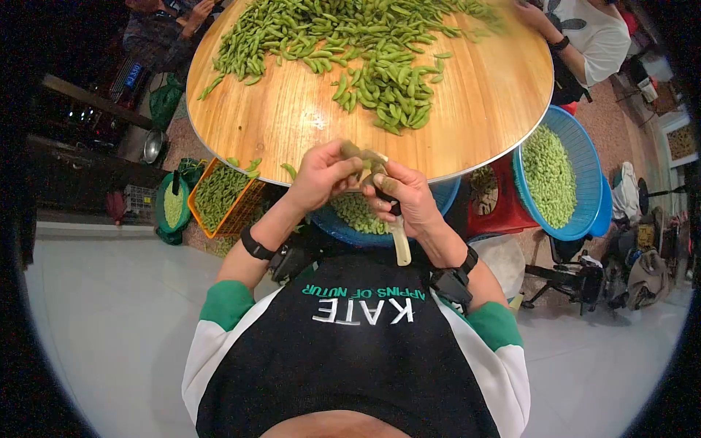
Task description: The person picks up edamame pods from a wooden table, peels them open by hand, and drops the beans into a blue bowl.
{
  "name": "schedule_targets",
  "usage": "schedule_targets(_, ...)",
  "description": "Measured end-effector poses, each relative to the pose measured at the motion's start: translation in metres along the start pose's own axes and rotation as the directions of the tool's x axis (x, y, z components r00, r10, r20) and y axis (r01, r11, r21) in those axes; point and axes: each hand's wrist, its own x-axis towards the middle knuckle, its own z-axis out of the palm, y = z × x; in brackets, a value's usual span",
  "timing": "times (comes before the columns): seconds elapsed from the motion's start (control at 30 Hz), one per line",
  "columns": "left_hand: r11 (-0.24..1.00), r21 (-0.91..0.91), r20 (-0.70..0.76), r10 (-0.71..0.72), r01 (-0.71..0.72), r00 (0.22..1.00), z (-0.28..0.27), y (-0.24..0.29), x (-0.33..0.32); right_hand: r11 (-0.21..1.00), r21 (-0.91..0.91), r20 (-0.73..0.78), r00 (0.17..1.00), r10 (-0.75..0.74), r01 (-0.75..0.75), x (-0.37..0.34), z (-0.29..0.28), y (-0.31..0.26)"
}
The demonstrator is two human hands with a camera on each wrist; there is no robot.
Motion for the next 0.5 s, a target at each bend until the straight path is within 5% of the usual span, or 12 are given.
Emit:
schedule_targets(0.03,0.838,0.465,-0.007,0.326,-0.285,0.945,0.002,-0.003,0.001,1.0,0.002,-0.001,1.0,0.001,-0.001,0.0,-0.002,0.002)
schedule_targets(0.07,0.404,0.803,0.142,0.584,-0.438,0.799,0.004,-0.003,0.001,0.999,0.04,-0.001,1.0,0.023,-0.022,0.001,-0.006,0.004)
schedule_targets(0.1,0.096,0.908,0.277,0.592,-0.408,0.757,0.015,0.006,-0.006,0.996,0.077,0.001,0.999,0.044,-0.044,0.003,-0.01,0.005)
schedule_targets(0.13,0.099,0.908,0.275,0.592,-0.406,0.758,0.016,0.008,-0.006,0.996,0.078,0.0,0.999,0.047,-0.047,0.003,-0.012,0.006)
schedule_targets(0.2,-0.467,0.784,0.619,0.54,-0.408,0.571,0.015,0.011,-0.004,0.967,0.233,0.059,0.994,0.092,-0.103,0.004,-0.014,0.008)
schedule_targets(0.37,-0.654,0.718,0.639,0.482,-0.239,0.6,0.012,0.003,-0.005,0.911,0.387,0.102,0.989,0.111,-0.143,0.005,-0.011,0.01)
schedule_targets(0.47,-0.571,0.769,0.614,0.536,-0.286,0.579,0.013,0.003,-0.004,0.905,0.405,0.105,0.99,0.093,-0.128,0.005,-0.01,0.011)
schedule_targets(0.5,-0.459,0.82,0.57,0.605,-0.342,0.555,0.013,0.002,-0.001,0.908,0.4,0.114,0.99,0.085,-0.124,0.005,-0.009,0.011)
